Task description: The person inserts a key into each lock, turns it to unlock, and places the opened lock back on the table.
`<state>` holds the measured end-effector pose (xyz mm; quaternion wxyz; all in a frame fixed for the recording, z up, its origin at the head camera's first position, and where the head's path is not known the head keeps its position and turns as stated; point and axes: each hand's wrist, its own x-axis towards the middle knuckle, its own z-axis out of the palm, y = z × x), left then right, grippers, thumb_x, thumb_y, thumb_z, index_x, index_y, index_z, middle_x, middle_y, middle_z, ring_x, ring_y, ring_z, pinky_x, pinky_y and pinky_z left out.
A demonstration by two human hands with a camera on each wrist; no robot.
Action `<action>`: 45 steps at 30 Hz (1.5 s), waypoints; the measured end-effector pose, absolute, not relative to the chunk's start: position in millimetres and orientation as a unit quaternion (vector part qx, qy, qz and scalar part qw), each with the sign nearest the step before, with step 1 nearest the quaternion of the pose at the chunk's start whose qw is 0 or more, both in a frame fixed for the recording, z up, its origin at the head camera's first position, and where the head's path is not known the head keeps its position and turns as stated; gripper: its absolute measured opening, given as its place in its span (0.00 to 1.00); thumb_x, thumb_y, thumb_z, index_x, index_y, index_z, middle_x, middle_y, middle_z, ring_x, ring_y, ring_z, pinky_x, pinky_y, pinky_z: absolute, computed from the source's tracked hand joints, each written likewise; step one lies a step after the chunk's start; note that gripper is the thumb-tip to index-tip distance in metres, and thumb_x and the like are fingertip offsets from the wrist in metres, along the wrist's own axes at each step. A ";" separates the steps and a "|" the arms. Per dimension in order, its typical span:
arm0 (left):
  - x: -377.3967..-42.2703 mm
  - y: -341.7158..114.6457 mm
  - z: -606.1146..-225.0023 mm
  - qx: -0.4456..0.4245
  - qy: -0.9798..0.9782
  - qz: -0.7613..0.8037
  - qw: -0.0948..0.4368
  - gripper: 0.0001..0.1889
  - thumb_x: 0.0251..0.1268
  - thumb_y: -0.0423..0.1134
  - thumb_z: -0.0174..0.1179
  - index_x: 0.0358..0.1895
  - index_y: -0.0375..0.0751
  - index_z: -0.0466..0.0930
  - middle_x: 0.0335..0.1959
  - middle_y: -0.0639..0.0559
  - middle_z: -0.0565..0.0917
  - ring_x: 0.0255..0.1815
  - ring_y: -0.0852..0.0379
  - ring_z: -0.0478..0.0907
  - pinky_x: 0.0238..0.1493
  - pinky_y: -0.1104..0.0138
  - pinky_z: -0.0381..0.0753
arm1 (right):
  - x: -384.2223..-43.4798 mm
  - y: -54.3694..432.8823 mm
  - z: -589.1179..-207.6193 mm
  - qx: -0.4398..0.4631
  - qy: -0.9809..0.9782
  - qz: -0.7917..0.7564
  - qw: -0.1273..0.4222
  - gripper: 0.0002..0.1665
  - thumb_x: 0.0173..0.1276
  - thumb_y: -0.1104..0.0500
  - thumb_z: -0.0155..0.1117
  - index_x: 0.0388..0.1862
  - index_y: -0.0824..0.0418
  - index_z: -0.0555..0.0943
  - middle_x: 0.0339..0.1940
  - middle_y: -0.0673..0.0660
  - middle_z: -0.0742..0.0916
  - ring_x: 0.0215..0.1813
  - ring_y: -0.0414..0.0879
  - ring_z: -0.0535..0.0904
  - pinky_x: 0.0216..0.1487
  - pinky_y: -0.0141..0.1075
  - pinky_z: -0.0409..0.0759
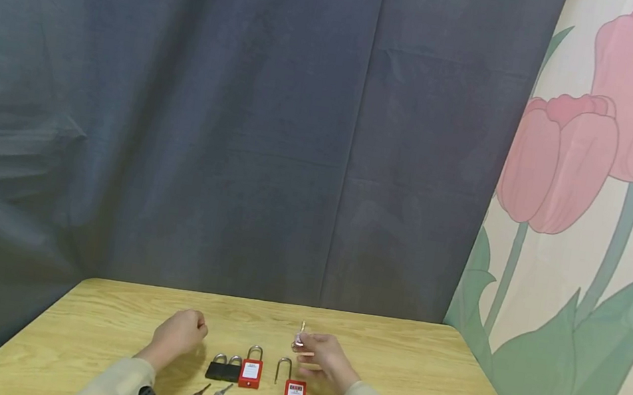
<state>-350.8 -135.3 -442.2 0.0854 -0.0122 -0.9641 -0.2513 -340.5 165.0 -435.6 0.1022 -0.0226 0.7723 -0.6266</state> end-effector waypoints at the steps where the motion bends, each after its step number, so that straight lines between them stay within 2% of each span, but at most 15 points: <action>1: -350.3 -135.6 -442.2 -0.012 -0.964 -0.251 0.085 0.16 0.64 0.34 0.53 0.16 0.45 0.66 0.11 0.56 0.67 0.14 0.60 0.62 0.17 0.68 0.58 | -341.2 165.3 -435.7 -0.019 0.772 -0.626 0.105 0.24 0.75 0.51 0.53 0.52 0.73 0.76 0.43 0.59 0.86 0.42 0.48 0.81 0.40 0.39 0.85; 7: -349.9 -137.0 -440.9 -0.015 -0.964 -0.254 0.084 0.16 0.65 0.34 0.53 0.17 0.45 0.67 0.12 0.55 0.67 0.14 0.60 0.62 0.17 0.68 0.59 | -343.3 164.6 -434.4 -0.019 0.771 -0.627 0.108 0.22 0.77 0.52 0.49 0.50 0.71 0.75 0.37 0.55 0.84 0.34 0.42 0.80 0.35 0.36 0.84; 13: -352.9 -133.8 -440.9 -0.018 -0.964 -0.254 0.082 0.16 0.64 0.34 0.53 0.17 0.45 0.66 0.12 0.55 0.67 0.14 0.59 0.62 0.17 0.68 0.58 | -340.9 163.7 -433.0 -0.028 0.768 -0.630 0.115 0.18 0.78 0.53 0.45 0.46 0.67 0.75 0.35 0.54 0.83 0.33 0.42 0.80 0.35 0.35 0.83; 20: -355.3 -110.0 -438.2 -0.061 -0.959 -0.260 0.098 0.17 0.62 0.33 0.52 0.15 0.48 0.61 0.12 0.57 0.60 0.14 0.60 0.56 0.17 0.67 0.55 | -339.6 163.4 -434.3 -0.018 0.762 -0.638 0.111 0.20 0.79 0.55 0.44 0.50 0.71 0.74 0.34 0.54 0.83 0.30 0.41 0.80 0.33 0.33 0.82; 23: -350.8 -91.3 -438.5 -0.094 -0.960 -0.246 0.095 0.18 0.61 0.34 0.54 0.14 0.47 0.62 0.11 0.57 0.60 0.14 0.60 0.57 0.16 0.67 0.56 | -338.6 162.7 -435.3 -0.014 0.761 -0.640 0.108 0.22 0.79 0.55 0.45 0.53 0.74 0.72 0.34 0.55 0.83 0.29 0.40 0.80 0.32 0.32 0.82; 27: -341.3 -63.9 -442.9 -0.117 -0.975 -0.169 0.081 0.19 0.62 0.41 0.59 0.14 0.46 0.68 0.12 0.56 0.67 0.14 0.60 0.63 0.16 0.66 0.65 | -337.6 160.6 -437.0 -0.014 0.763 -0.638 0.107 0.21 0.79 0.55 0.45 0.51 0.74 0.73 0.34 0.54 0.84 0.29 0.40 0.80 0.31 0.31 0.81; 31: -332.5 -38.6 -446.0 -0.111 -0.989 -0.057 0.081 0.23 0.60 0.54 0.62 0.13 0.46 0.71 0.13 0.55 0.72 0.15 0.61 0.69 0.18 0.63 0.74 | -337.7 160.2 -438.0 -0.014 0.764 -0.636 0.107 0.19 0.79 0.55 0.45 0.47 0.71 0.75 0.32 0.52 0.84 0.28 0.39 0.80 0.30 0.30 0.81; 35: -328.3 -20.9 -448.2 -0.082 -0.991 0.032 0.099 0.27 0.53 0.63 0.63 0.11 0.47 0.71 0.13 0.55 0.72 0.16 0.62 0.70 0.20 0.67 0.74 | -337.7 161.1 -438.4 -0.017 0.764 -0.636 0.106 0.19 0.78 0.56 0.45 0.48 0.72 0.75 0.32 0.52 0.84 0.28 0.39 0.80 0.29 0.30 0.80; 40: -332.2 -9.9 -453.1 -0.049 -0.992 0.075 0.091 0.27 0.48 0.66 0.65 0.12 0.47 0.72 0.14 0.56 0.73 0.16 0.63 0.70 0.20 0.69 0.73 | -337.1 161.9 -438.4 -0.022 0.765 -0.635 0.105 0.19 0.78 0.56 0.45 0.49 0.72 0.75 0.31 0.52 0.84 0.28 0.38 0.80 0.29 0.29 0.80; 45: -333.7 -7.3 -452.0 -0.052 -0.993 0.059 0.085 0.24 0.42 0.63 0.68 0.13 0.47 0.74 0.14 0.56 0.74 0.16 0.63 0.71 0.21 0.68 0.74 | -335.8 164.4 -436.9 -0.023 0.767 -0.634 0.099 0.20 0.78 0.57 0.44 0.50 0.73 0.74 0.30 0.51 0.84 0.27 0.38 0.80 0.28 0.29 0.79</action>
